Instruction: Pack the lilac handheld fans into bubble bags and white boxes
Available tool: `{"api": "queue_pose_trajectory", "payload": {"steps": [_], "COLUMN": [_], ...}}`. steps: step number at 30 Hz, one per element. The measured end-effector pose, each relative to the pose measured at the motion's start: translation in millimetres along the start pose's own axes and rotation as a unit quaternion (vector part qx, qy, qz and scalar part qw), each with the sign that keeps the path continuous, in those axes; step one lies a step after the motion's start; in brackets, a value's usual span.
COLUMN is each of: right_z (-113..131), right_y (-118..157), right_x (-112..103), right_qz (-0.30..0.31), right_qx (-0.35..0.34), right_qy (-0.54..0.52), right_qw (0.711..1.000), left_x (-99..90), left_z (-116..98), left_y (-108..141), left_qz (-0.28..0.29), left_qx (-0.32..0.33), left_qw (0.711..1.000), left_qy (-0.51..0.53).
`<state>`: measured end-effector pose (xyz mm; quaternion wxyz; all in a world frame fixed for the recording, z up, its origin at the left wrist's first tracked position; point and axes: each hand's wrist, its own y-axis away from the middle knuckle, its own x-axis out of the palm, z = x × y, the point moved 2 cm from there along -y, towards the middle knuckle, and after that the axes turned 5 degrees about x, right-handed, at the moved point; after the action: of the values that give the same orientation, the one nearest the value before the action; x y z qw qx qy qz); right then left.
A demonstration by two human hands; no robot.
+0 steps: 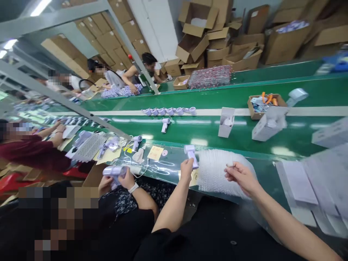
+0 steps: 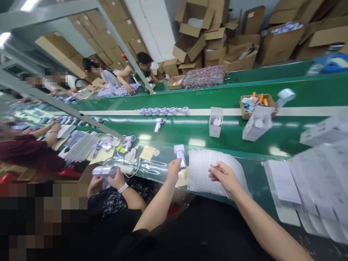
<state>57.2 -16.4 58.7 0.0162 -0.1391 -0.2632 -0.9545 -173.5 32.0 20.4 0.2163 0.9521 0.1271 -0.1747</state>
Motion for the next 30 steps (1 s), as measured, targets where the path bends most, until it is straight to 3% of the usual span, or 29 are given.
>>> {"api": "queue_pose_trajectory", "payload": {"steps": [2, 5, 7, 8, 10, 12, 14, 16, 18, 20, 23, 26, 30], "right_z": [-20, -41, -52, -58, -71, -85, -97, -106, -112, -115, -117, -111, -87], "right_y": [24, 47, 62, 71, 94, 120, 145, 164, 176, 182, 181, 170, 144], "right_x": [2, -2, -16, -26, -50, -77, -100, -117, -127, -135, -144, -150, -146], "right_qz": [0.002, 0.002, -0.042, -0.082, -0.166, -0.234, -0.28, -0.305, -0.306, -0.299, -0.281, -0.22, -0.094], "right_qx": [0.076, 0.065, 0.041, 0.036, 0.033, 0.04, 0.059, 0.073, 0.075, 0.079, 0.097, 0.103, 0.09], "right_qy": [-0.115, -0.25, -0.297, -0.314, -0.345, -0.369, -0.378, -0.372, -0.367, -0.373, -0.39, -0.389, -0.357], "right_qw": [0.99, 0.966, 0.953, 0.945, 0.923, 0.899, 0.88, 0.874, 0.875, 0.875, 0.872, 0.889, 0.925], "left_x": [13.3, 47.6, 70.4, 80.6, 99.9, 121.1, 146.7, 174.4, 199.0, 216.8, 229.0, 227.9, 218.5], "left_z": [-9, -14, -12, -11, -12, -16, -19, -16, -10, -7, -12, -25, -40], "left_y": [28, 85, 120, 132, 145, 148, 150, 152, 153, 150, 142, 133, 130], "left_qz": [0.089, 0.303, 0.442, 0.481, 0.483, 0.429, 0.402, 0.425, 0.452, 0.461, 0.447, 0.421, 0.421], "left_qx": [0.024, 0.035, 0.046, 0.069, 0.173, 0.324, 0.45, 0.484, 0.455, 0.418, 0.393, 0.363, 0.301], "left_qw": [0.993, 0.939, 0.891, 0.873, 0.855, 0.824, 0.747, 0.675, 0.649, 0.655, 0.687, 0.735, 0.79], "left_qy": [0.071, 0.157, 0.095, 0.04, -0.073, -0.179, -0.279, -0.361, -0.409, -0.427, -0.418, -0.389, -0.33]}}
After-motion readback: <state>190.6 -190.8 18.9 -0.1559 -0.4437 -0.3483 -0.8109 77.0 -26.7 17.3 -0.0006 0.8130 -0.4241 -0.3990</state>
